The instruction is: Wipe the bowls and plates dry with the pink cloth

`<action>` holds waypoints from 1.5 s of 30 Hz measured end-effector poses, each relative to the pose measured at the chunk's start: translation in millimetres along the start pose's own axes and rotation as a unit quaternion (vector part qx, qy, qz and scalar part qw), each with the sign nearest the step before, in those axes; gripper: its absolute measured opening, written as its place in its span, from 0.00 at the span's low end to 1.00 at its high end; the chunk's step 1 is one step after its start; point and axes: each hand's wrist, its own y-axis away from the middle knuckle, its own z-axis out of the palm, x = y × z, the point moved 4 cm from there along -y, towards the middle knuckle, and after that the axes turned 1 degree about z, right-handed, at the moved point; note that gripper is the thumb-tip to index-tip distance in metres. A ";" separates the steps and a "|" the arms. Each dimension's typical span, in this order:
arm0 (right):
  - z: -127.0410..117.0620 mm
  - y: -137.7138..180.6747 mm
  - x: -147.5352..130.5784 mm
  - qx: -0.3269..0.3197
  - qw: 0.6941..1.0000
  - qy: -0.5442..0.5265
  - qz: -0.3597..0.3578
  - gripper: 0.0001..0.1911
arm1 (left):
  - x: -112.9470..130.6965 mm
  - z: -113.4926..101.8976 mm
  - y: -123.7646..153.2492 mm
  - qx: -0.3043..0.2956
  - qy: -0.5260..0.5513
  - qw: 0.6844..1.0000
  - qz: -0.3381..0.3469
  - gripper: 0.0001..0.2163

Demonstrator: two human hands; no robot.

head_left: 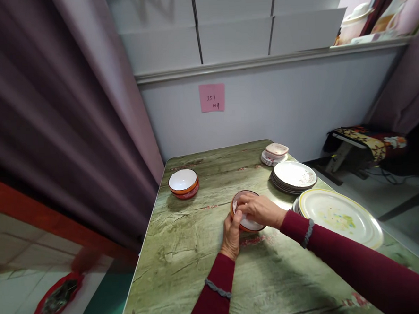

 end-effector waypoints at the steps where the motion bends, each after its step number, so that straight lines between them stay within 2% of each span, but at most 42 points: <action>1: 1.3 -1.5 0.9 -0.003 1.000 0.020 0.019 0.11 | -0.8 -0.7 -0.5 0.001 0.001 1.000 0.001 0.26; 3: 2.4 -1.3 3.1 -0.012 0.997 0.034 0.073 0.13 | -3.0 -1.9 -1.5 0.004 0.007 1.000 0.003 0.26; 6: 3.3 3.9 4.0 -0.034 0.988 -0.008 0.154 0.12 | -5.6 -2.0 -2.0 -0.001 0.018 1.000 0.003 0.28; 8: 3.9 6.1 0.4 -0.050 0.984 -0.042 0.163 0.10 | -5.6 -0.9 -1.6 -0.014 0.025 1.000 0.003 0.27; 11: 4.2 3.4 -7.8 -0.069 0.986 -0.091 0.119 0.07 | -4.6 -0.1 -1.2 -0.026 0.037 0.999 0.003 0.25; 12: 2.7 1.2 -9.5 -0.055 0.987 -0.107 0.102 0.07 | -4.7 -0.3 -1.1 -0.024 0.046 0.999 -0.003 0.25; 14: -4.3 -3.6 -10.0 0.017 0.992 -0.109 0.067 0.07 | -5.9 -0.7 -1.2 -0.019 0.069 0.997 -0.019 0.26; 16: -12.7 -6.3 -8.2 0.100 0.993 -0.052 0.030 0.08 | -7.1 -0.9 -1.4 -0.018 0.078 0.996 -0.032 0.27; 18: -16.6 -6.5 -5.2 0.126 0.991 0.037 0.008 0.08 | -7.4 -0.8 -1.9 -0.018 0.073 0.997 -0.029 0.26; 21: -14.9 -2.3 -1.2 0.076 0.991 0.109 0.031 0.10 | -7.3 -1.5 -3.1 -0.001 0.079 0.997 -0.016 0.26; 25: -7.8 7.5 -7.6 -0.025 0.987 0.068 0.141 0.11 | -6.5 -1.8 -3.6 0.011 0.071 0.997 0.007 0.25; 27: -6.2 8.2 -16.3 -0.050 0.984 0.044 0.165 0.09 | -6.0 -2.0 -3.0 0.010 0.055 0.998 0.013 0.21; 29: -7.4 3.9 -23.8 -0.051 0.986 0.021 0.154 0.07 | -6.1 -2.0 -2.2 0.006 0.056 0.998 0.008 0.20; 32: -14.7 -5.8 -24.3 0.005 0.991 -0.011 0.131 0.08 | -7.1 -1.1 -1.3 -0.003 0.077 0.997 -0.010 0.23; 34: -20.2 -9.7 -20.1 0.048 0.993 0.016 0.107 0.08 | -6.8 -0.2 -1.3 -0.009 0.082 0.997 -0.010 0.24; 36: -22.4 -9.7 -15.1 0.058 0.992 0.069 0.092 0.09 | -5.1 0.4 -2.0 -0.016 0.081 0.997 0.003 0.25; 38: -21.5 -6.6 -10.0 0.043 0.988 0.092 0.117 0.10 | -2.4 0.0 -3.5 -0.020 0.083 0.996 0.025 0.26; 42: -14.8 -1.0 -6.9 -0.014 0.976 0.039 0.213 0.10 | 1.2 -3.5 -7.1 -0.013 0.070 0.995 0.066 0.26; 45: -9.9 -7.6 -14.4 -0.039 0.981 -0.048 0.184 0.09 | 0.0 -4.9 -7.6 -0.009 0.065 0.995 0.069 0.28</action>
